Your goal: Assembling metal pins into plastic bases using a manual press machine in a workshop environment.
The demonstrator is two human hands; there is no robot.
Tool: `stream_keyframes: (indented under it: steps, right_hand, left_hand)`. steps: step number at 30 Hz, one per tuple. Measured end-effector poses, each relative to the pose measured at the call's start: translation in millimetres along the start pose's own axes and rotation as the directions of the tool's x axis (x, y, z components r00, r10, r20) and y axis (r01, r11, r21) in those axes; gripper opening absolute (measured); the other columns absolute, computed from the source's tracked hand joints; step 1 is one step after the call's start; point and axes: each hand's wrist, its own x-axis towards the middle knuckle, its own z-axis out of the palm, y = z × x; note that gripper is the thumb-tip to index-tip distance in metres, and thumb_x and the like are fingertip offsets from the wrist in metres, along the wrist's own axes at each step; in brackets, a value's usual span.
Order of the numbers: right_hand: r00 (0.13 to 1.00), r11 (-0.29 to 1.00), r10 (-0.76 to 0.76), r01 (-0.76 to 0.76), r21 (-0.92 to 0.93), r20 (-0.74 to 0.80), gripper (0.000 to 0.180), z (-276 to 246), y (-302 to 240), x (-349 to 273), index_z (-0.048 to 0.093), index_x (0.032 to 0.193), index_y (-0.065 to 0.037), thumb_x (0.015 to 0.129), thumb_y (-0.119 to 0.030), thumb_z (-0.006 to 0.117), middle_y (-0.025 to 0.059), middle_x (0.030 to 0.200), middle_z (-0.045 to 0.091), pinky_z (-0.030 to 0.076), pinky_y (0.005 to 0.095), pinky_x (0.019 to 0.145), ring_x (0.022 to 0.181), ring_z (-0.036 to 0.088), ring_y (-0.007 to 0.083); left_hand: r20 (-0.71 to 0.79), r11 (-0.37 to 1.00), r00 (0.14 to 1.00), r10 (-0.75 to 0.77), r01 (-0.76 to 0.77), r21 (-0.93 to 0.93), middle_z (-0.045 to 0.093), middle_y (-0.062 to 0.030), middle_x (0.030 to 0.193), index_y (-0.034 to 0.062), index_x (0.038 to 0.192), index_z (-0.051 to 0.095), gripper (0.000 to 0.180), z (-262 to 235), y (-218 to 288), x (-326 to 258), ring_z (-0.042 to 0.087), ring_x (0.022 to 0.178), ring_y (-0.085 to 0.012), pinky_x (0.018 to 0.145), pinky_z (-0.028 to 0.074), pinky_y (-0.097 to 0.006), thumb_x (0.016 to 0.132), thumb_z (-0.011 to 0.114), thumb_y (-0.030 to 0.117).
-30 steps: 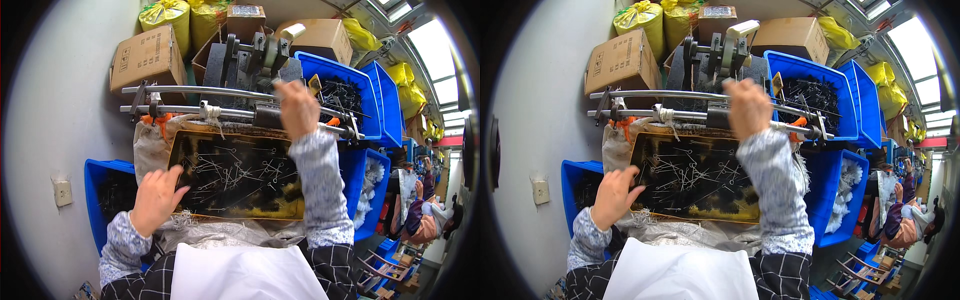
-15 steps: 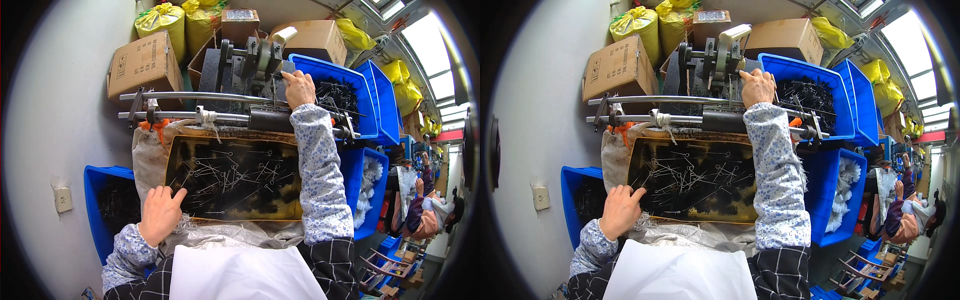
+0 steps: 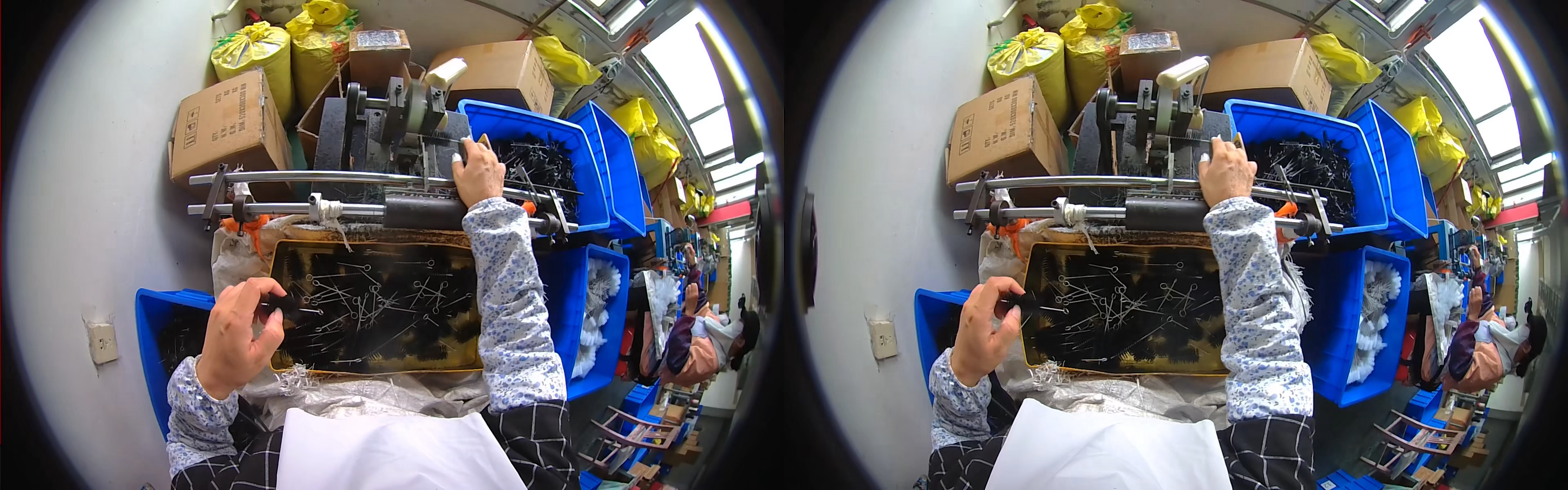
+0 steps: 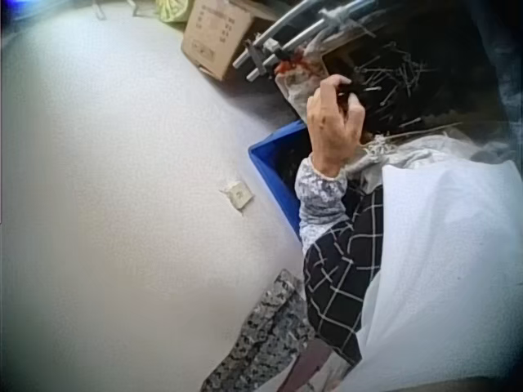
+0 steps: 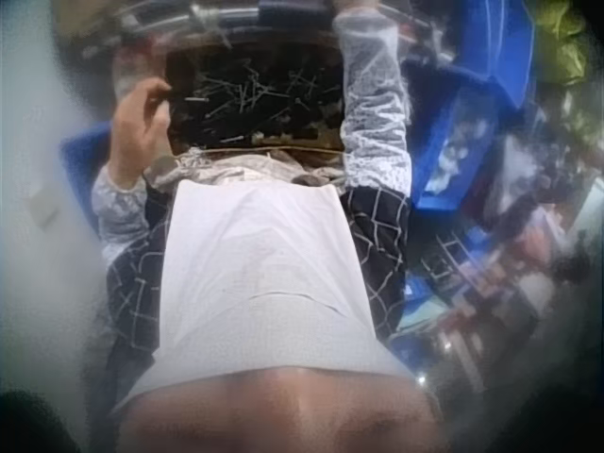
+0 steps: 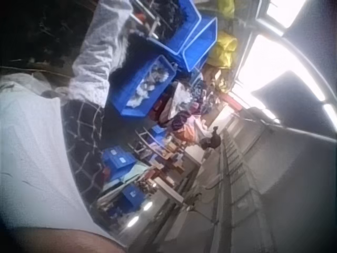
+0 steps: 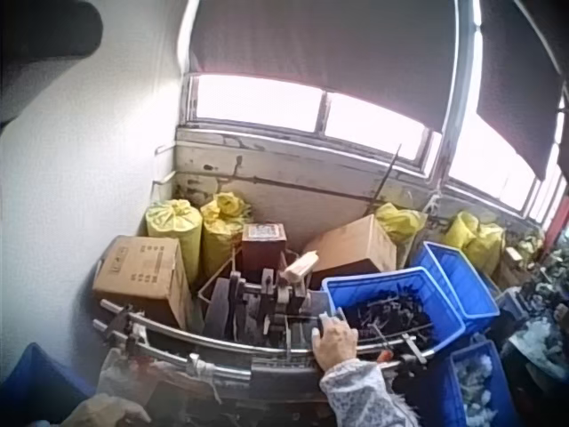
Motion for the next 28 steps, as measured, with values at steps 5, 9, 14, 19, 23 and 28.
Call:
stream_keyframes:
  steps: [5, 9, 14, 19, 23, 28]
  right_hand:
    - [0.999, 0.999, -0.019, 0.021, -0.037, 0.051, 0.033, 6.3, -43.5, 1.4, 0.056, 0.108, -0.004, 0.081, -0.022, 0.054, 0.012, 0.1, 0.059, 0.043, 0.042, 0.077, 0.093, 0.057, 0.0291]
    - [0.998, 0.998, -0.046, 0.048, -0.05, 0.047, 0.033, 2.9, -54.4, -2.0, 0.055, 0.11, -0.005, 0.082, -0.023, 0.054, 0.0102, 0.1, 0.059, 0.041, 0.0411, 0.079, 0.096, 0.056, 0.0266]
    - [0.998, 0.993, -0.029, 0.035, -0.114, 0.058, 0.035, -5.1, -17.2, -0.8, 0.054, 0.112, -0.009, 0.082, -0.027, 0.055, 0.009, 0.102, 0.06, 0.038, 0.0413, 0.081, 0.097, 0.056, 0.0252]
    - [0.998, 0.997, -0.025, 0.03, -0.073, 0.064, 0.029, -4.8, 28.9, 13.2, 0.059, 0.106, -0.012, 0.082, -0.028, 0.055, 0.0119, 0.1, 0.059, 0.045, 0.0435, 0.078, 0.093, 0.058, 0.0304]
    - [0.995, 1.0, -0.013, 0.011, 0.018, 0.096, 0.022, -16.4, 51.3, 37.8, 0.063, 0.098, -0.013, 0.084, -0.023, 0.05, 0.013, 0.097, 0.06, 0.045, 0.0423, 0.079, 0.092, 0.057, 0.0321]
    - [0.978, 1.0, -0.016, 0.013, 0.016, 0.209, 0.019, -45.7, 66.8, 43.2, 0.064, 0.096, -0.007, 0.083, -0.016, 0.054, 0.0154, 0.097, 0.062, 0.044, 0.0346, 0.083, 0.092, 0.059, 0.0273]
  left_hand:
    - [-0.086, 0.999, 0.996, 0.024, -0.028, -0.045, 0.051, -0.0064, 0.069, 0.0037, 0.089, 0.054, 0.019, 5.8, 12.8, 9.2, 0.048, 0.058, -0.0173, 0.06, 0.039, -0.031, 0.071, 0.056, 0.006]
    - [-0.108, 0.997, 0.993, 0.052, -0.058, -0.047, 0.053, -0.0079, 0.076, 0.0026, 0.09, 0.054, 0.019, 2.4, 15.1, 9.4, 0.049, 0.061, -0.0175, 0.059, 0.041, -0.029, 0.071, 0.055, 0.005]
    - [-0.141, 0.996, 0.99, -0.016, 0.004, -0.085, 0.052, -0.0083, 0.078, 0.0016, 0.09, 0.052, 0.018, -5.0, 5.0, 3.7, 0.048, 0.063, -0.0175, 0.058, 0.041, -0.028, 0.072, 0.053, 0.005]
    - [-0.178, 0.987, 0.983, -0.032, 0.002, -0.163, 0.05, -0.0067, 0.076, 0.0003, 0.09, 0.05, 0.015, -7.7, 1.4, 8.2, 0.045, 0.062, -0.0132, 0.058, 0.039, -0.025, 0.075, 0.051, 0.003]
    - [-0.077, 0.91, 0.995, -0.056, 0.019, -0.414, 0.047, -0.0017, 0.076, 0.0002, 0.092, 0.047, 0.014, -6.8, -0.3, 21.5, 0.043, 0.066, -0.0061, 0.06, 0.038, -0.02, 0.08, 0.051, 0.006]
    - [-0.01, 0.862, 0.998, -0.069, 0.055, -0.503, 0.048, -0.0026, 0.08, 0.002, 0.093, 0.047, 0.014, -1.4, -9.6, 19.1, 0.045, 0.071, -0.007, 0.064, 0.039, -0.02, 0.081, 0.052, 0.01]
